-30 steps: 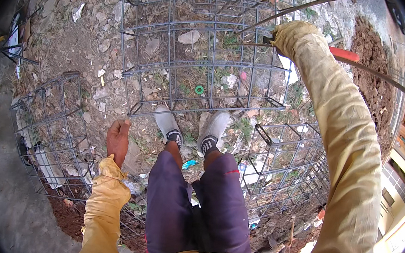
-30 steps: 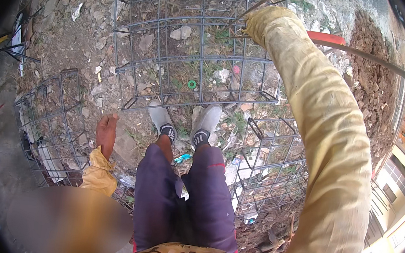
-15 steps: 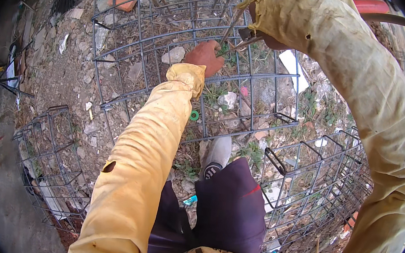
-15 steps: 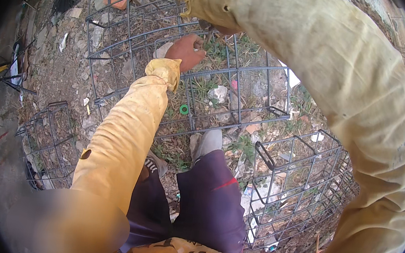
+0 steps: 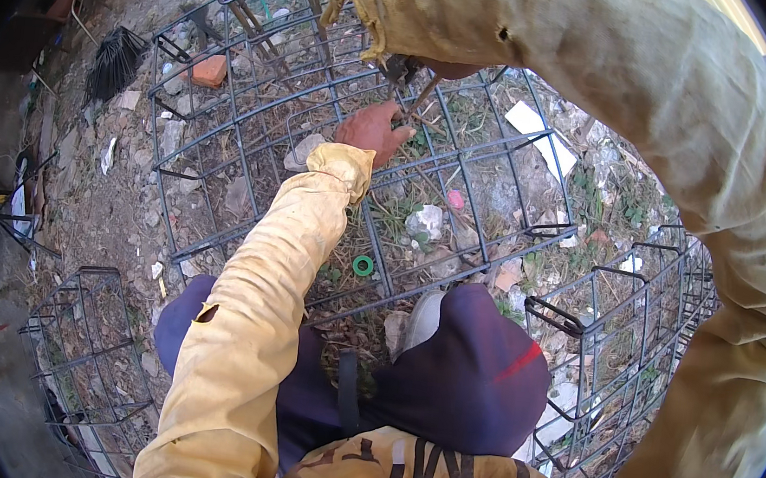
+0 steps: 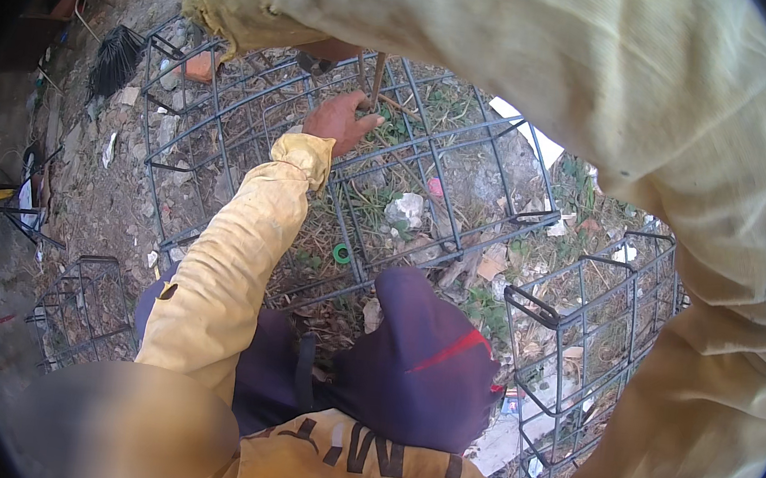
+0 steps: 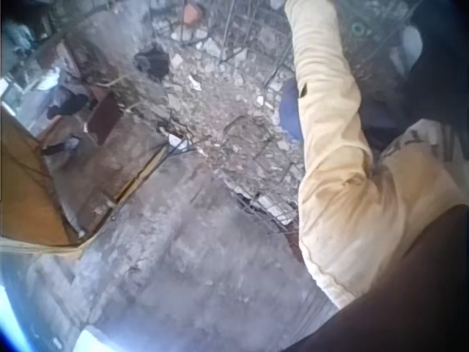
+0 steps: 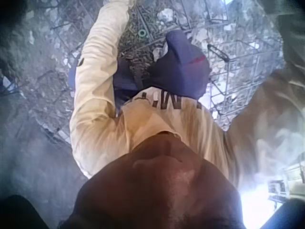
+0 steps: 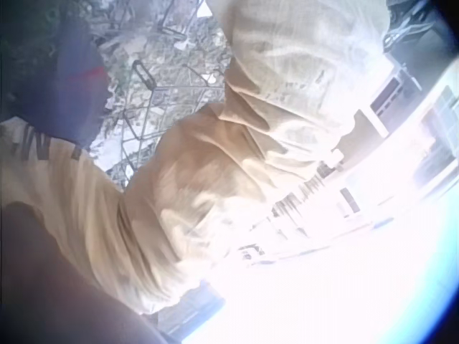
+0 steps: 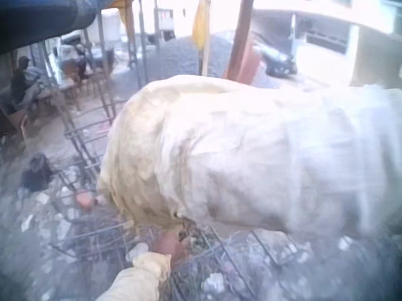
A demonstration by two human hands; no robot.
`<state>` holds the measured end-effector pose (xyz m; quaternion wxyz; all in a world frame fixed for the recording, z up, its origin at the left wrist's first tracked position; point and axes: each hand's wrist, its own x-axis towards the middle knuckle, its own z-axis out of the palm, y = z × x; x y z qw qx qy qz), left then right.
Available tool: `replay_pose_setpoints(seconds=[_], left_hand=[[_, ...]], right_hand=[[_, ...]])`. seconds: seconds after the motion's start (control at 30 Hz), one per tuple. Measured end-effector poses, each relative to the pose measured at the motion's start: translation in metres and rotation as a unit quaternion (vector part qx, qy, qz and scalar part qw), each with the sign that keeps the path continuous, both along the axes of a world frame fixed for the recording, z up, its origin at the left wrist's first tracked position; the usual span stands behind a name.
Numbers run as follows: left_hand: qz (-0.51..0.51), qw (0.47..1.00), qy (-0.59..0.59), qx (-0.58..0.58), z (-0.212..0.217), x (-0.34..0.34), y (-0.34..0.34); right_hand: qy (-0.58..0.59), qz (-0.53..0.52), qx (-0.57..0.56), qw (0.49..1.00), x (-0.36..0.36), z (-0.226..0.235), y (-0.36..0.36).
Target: The person assembles a metal frame by hand, bending and twisting metal rods into a grid-like structure. They use pliers to secure joints and adjust the frame's shape, working on a debris-covered ground with scattered bricks and construction materials.
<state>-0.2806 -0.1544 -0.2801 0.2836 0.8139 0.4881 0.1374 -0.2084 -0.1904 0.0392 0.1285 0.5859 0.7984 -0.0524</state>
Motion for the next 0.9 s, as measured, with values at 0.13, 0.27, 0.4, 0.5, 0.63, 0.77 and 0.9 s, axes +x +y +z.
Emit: replay_pose_setpoints(seconds=[0.13, 0.27, 0.4, 0.5, 0.63, 0.77, 0.9], left_hand=[[-0.026, 0.997, 0.012, -0.069, 0.009, 0.009, 0.006], [-0.052, 0.994, -0.001, 0.1, -0.025, 0.023, 0.015], [-0.045, 0.98, 0.051, 0.188, -0.047, -0.002, 0.027], [-0.061, 0.985, 0.085, 0.134, -0.03, 0.01, 0.022], [-0.084, 0.985, 0.103, 0.107, -0.019, 0.029, 0.016], [-0.09, 0.978, 0.161, 0.1, -0.017, 0.017, 0.026], [-0.113, 0.967, 0.203, 0.099, -0.011, 0.037, 0.023]], right_hand=[[0.031, -0.014, 0.01, 0.999, 0.001, 0.003, -0.01], [0.053, -0.03, 0.028, 0.998, 0.001, 0.005, -0.017], [0.115, -0.019, 0.046, 0.992, -0.017, -0.005, -0.007], [0.134, -0.024, 0.051, 0.989, -0.025, -0.007, -0.006], [0.161, -0.041, 0.056, 0.985, -0.029, -0.006, -0.017], [0.233, -0.03, 0.069, 0.969, -0.042, -0.003, -0.014], [0.332, -0.032, 0.069, 0.94, -0.042, 0.007, -0.024]])
